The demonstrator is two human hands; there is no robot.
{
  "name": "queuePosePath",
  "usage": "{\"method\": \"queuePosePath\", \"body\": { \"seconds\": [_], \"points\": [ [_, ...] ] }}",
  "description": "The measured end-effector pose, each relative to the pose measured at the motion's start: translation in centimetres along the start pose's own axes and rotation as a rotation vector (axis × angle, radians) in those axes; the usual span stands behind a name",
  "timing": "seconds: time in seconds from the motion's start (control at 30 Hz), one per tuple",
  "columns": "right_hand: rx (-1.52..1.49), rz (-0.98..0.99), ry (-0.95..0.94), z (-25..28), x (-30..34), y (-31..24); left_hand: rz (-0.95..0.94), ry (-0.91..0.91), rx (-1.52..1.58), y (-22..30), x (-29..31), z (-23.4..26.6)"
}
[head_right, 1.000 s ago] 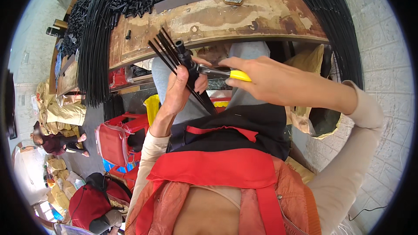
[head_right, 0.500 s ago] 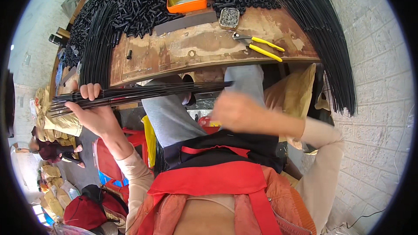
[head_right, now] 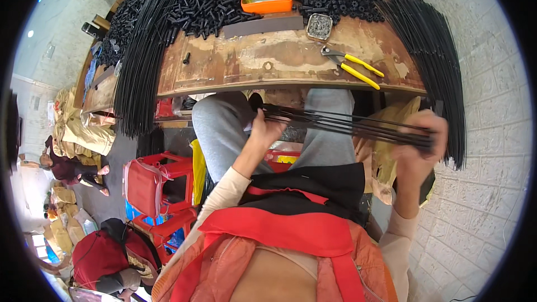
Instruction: Assembling black wire filaments into plastic connectors and trimming them to length.
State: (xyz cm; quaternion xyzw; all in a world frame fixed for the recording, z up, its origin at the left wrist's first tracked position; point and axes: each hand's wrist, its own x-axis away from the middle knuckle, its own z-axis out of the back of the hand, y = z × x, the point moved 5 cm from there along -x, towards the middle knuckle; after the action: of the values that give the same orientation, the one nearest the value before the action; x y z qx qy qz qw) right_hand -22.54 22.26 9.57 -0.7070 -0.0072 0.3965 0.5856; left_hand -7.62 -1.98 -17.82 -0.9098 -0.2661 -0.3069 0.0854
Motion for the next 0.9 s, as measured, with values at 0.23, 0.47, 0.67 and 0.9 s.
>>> {"method": "queuePosePath", "body": {
  "seconds": [0.23, 0.47, 0.67, 0.9],
  "points": [
    [-0.046, -0.442, -0.577, -14.9, 4.9, 6.9, -0.14, -0.291, -1.005, 0.5, 7.4, 0.0],
    [-0.203, -0.569, -0.535, -15.5, 3.7, 8.4, -0.54, -0.466, -1.244, 0.6, 14.3, -10.3],
    [-0.48, -0.693, -0.482, -16.4, 3.4, 9.1, -0.523, -0.465, -1.169, 2.0, 14.1, -10.1],
    [-0.475, -0.8, -0.619, -16.7, 3.1, 8.5, -0.265, -0.575, -1.241, 3.1, 14.6, -12.0]
  ]
}}
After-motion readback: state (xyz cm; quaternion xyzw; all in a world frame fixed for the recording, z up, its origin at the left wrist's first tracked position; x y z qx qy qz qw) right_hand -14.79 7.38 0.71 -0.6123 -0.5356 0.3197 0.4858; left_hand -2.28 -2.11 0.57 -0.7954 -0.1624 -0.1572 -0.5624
